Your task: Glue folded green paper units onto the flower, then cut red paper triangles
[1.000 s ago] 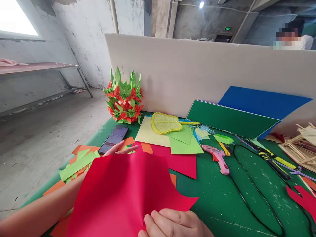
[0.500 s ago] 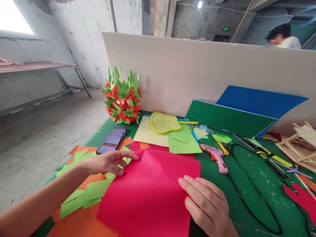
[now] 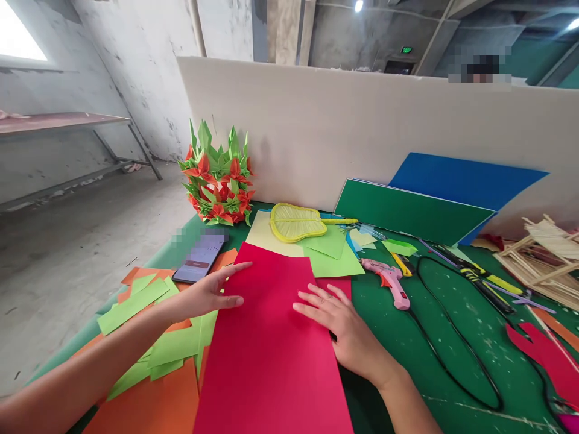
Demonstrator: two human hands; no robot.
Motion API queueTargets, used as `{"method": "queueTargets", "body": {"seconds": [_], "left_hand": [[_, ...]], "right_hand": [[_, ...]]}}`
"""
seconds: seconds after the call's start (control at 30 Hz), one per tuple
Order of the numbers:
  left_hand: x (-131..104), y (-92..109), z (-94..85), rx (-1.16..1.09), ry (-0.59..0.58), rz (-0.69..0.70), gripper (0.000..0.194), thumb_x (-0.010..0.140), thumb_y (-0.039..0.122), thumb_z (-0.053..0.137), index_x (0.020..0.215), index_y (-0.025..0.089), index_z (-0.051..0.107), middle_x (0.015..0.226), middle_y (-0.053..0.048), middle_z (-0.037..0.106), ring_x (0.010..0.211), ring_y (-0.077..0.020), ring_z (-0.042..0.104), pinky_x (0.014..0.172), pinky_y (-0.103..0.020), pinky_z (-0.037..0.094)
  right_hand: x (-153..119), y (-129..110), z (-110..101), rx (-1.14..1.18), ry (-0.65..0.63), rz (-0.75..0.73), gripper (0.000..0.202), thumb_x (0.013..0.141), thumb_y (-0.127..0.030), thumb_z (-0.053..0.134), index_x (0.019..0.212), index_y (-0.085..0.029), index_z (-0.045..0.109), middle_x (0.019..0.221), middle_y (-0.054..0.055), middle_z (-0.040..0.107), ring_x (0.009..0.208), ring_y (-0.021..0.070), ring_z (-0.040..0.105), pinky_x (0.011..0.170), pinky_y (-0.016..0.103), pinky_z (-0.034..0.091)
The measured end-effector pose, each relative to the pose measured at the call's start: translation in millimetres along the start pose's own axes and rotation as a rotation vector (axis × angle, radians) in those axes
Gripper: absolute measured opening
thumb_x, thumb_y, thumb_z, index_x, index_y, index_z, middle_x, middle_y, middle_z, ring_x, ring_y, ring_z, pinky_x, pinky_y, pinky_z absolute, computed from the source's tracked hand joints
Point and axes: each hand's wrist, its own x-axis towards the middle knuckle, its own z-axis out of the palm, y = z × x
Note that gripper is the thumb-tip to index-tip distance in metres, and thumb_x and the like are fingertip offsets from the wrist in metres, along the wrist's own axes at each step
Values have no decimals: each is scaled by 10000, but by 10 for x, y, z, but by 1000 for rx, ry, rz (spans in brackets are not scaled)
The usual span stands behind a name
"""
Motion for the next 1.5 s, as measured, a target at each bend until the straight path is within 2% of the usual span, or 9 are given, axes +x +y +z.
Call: {"method": "queueTargets", "body": {"seconds": [0.17,0.4,0.57,0.83,1.03,1.13,1.23,1.37,1.5], "left_hand": [[-17,47,89,-103,85,4,575,796,479,641,1320,268,533,1378,-57,533,1199,-257,528,929,-323,468],[-2,-38,178,-471,250,-87,439,745,510,698,1050,193,691,990,-66,715,852,-192,647,698,-259,488],[-15,-95,191,-602,189,-99,360,749,525,690,826,174,683,684,0,668,546,-103,559,495,-200,375],[-56,2,98,-564,115,-7,516,856,588,506,566,162,490,551,19,530,531,-110,511,560,-231,410],[-39,150,53,-436,76,42,332,794,471,648,789,174,500,1050,-67,633,812,-183,646,721,-320,518],[13,143,85,-201,7,30,482,729,429,723,1095,227,485,1250,-102,550,764,-148,617,627,-290,515],[96,80,145,19,-66,-20,684,682,451,746,1257,216,462,1067,-76,619,670,-116,549,588,-254,459],[178,34,260,126,-147,40,347,746,485,661,870,164,615,736,7,561,637,-122,495,546,-227,370],[184,36,390,149,-78,68,313,792,471,603,737,168,545,650,33,457,575,-103,402,498,-220,299]], "right_hand": [[-15,18,91,269,-50,42,336,850,-149,553,1098,-340,678,1282,27,621,1256,247,511,1028,512,409],[65,84,255,522,358,428,302,920,-360,525,707,-206,674,1177,99,640,1080,224,606,864,323,520],[31,113,289,694,503,596,247,885,-402,572,883,-199,713,1218,110,615,1156,253,565,865,311,517],[-9,126,293,903,479,676,282,870,-438,562,715,-202,567,724,5,577,706,167,541,634,263,465],[-4,122,238,824,470,588,288,892,-411,530,696,-201,532,727,-6,517,672,140,456,618,243,395],[12,104,227,855,444,544,268,899,-398,516,716,-205,550,766,5,542,712,156,488,656,256,413],[40,93,258,919,438,538,254,887,-396,533,715,-210,553,768,7,560,731,166,513,687,268,438],[89,95,317,1071,514,629,208,858,-428,588,808,-230,548,783,-6,588,717,160,554,668,260,462],[120,45,303,1355,645,726,387,826,-477,630,1126,-308,455,1051,28,638,841,193,638,713,311,521]]}}
